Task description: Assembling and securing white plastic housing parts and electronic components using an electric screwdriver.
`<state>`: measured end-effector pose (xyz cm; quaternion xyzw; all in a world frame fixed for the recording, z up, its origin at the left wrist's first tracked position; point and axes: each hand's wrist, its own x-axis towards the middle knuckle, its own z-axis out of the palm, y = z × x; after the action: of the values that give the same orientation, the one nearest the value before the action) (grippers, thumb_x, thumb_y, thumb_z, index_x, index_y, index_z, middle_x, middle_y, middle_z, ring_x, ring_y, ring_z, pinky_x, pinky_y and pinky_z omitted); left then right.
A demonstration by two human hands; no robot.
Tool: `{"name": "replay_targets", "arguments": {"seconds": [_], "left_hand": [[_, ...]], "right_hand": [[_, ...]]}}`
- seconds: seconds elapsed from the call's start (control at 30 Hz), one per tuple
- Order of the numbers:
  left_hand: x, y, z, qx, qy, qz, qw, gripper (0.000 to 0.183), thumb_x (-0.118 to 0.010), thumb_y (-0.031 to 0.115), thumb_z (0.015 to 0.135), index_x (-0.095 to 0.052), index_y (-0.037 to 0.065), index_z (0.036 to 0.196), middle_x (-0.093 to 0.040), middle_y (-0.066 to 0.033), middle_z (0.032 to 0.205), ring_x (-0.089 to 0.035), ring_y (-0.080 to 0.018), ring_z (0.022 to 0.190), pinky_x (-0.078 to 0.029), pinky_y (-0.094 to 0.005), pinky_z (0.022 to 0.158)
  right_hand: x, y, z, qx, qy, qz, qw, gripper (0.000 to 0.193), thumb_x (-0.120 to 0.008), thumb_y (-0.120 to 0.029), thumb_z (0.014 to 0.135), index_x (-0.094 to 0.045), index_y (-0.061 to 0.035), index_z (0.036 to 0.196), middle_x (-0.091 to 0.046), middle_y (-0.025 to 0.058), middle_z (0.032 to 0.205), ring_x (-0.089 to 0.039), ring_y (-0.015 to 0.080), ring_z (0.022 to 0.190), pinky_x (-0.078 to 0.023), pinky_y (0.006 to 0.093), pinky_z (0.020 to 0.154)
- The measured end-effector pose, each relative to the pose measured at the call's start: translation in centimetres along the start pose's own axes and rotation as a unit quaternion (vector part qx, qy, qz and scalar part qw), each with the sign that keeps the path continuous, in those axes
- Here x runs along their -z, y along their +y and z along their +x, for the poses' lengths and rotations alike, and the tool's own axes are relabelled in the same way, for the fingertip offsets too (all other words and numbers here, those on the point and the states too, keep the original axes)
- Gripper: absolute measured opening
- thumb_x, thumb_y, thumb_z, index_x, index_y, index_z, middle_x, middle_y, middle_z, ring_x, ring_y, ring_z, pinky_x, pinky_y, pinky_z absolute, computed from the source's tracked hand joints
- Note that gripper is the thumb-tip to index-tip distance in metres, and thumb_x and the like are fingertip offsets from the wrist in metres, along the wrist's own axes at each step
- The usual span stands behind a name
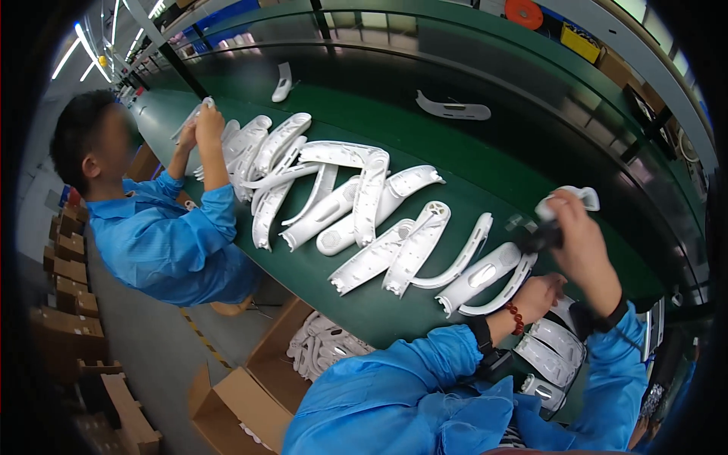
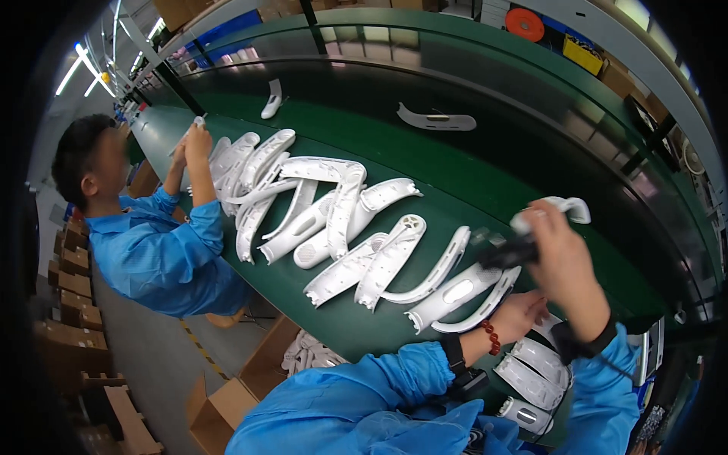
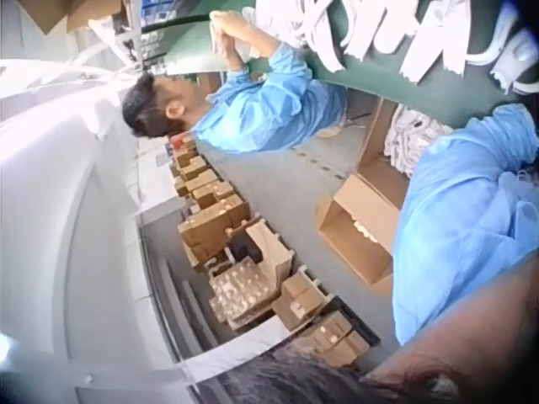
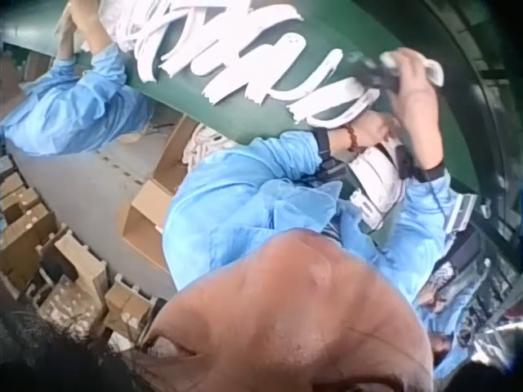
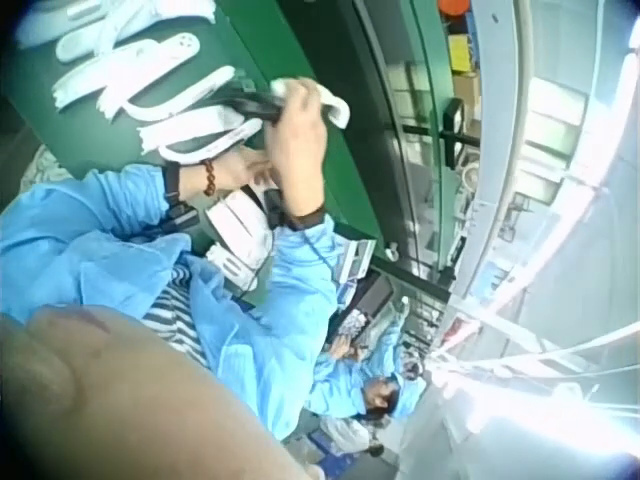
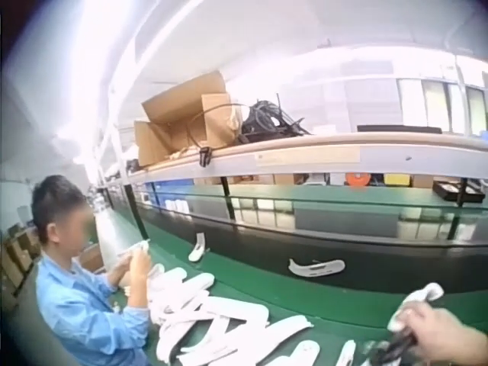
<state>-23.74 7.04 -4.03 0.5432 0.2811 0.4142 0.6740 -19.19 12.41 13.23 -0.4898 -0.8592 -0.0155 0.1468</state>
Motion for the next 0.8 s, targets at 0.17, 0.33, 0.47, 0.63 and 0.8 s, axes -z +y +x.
{"name": "replay_targets", "arguments": {"seconds": [0.17, 0.33, 0.47, 0.63, 0.8], "left_hand": [[-0.7, -3.8, 0.6, -0.077, -0.054, -0.279, 0.956, 0.032, -0.049, 0.019, 0.098, -0.055, 0.005, 0.126, -0.054, -0.0092, 0.129, -0.051, -0.0184, 0.120, -0.042, -0.0320, 0.102], [0.7, -2.9, -0.4, -0.006, -0.060, -0.187, 0.980, 0.030, -0.050, 0.020, 0.098, -0.057, 0.005, 0.124, -0.059, -0.0096, 0.122, -0.055, -0.0188, 0.116, -0.044, -0.0318, 0.099], [-0.7, 3.7, -1.7, -0.067, -0.004, 0.093, 0.993, 0.020, -0.050, 0.015, 0.097, -0.064, 0.002, 0.101, -0.065, -0.0095, 0.070, -0.060, -0.0182, 0.056, -0.047, -0.0310, 0.055], [-3.8, 8.0, -3.3, -0.082, -0.142, 0.160, 0.973, 0.021, -0.049, 0.015, 0.097, -0.064, 0.002, 0.106, -0.066, -0.0098, 0.072, -0.062, -0.0224, 0.060, -0.050, -0.0326, 0.059], [-8.3, 9.8, -3.2, -0.107, -0.198, 0.205, 0.953, 0.021, -0.051, 0.012, 0.095, -0.064, 0.003, 0.110, -0.066, -0.0112, 0.076, -0.065, -0.0250, 0.065, -0.050, -0.0328, 0.059]], "right_hand": [[0.4, -7.9, 1.2, 0.175, -0.075, 0.079, 0.979, 0.042, -0.059, 0.001, 0.073, -0.059, -0.0072, 0.114, -0.050, 0.0164, 0.132, -0.067, 0.0325, 0.084, -0.056, 0.0388, 0.068], [3.4, -5.2, -3.4, 0.174, -0.086, 0.189, 0.963, 0.050, -0.074, -0.008, 0.060, -0.060, -0.0050, 0.109, -0.066, 0.0153, 0.103, -0.066, 0.0302, 0.076, -0.053, 0.0383, 0.065], [7.6, -1.5, -11.5, 0.057, 0.090, 0.221, 0.969, 0.041, -0.074, 0.000, 0.062, -0.058, -0.0046, 0.100, -0.066, 0.0099, 0.085, -0.063, 0.0230, 0.068, -0.050, 0.0311, 0.064], [7.7, 2.7, -20.6, -0.030, 0.300, 0.567, 0.767, 0.027, -0.062, -0.001, 0.082, -0.037, -0.0072, 0.090, -0.052, 0.0069, 0.065, -0.047, 0.0127, 0.051, -0.041, 0.0236, 0.049], [7.5, 3.6, -22.6, 0.066, 0.461, 0.604, 0.647, 0.029, -0.066, -0.008, 0.086, -0.038, -0.0091, 0.096, -0.050, 0.0025, 0.063, -0.044, 0.0110, 0.047, -0.038, 0.0255, 0.044]]}}
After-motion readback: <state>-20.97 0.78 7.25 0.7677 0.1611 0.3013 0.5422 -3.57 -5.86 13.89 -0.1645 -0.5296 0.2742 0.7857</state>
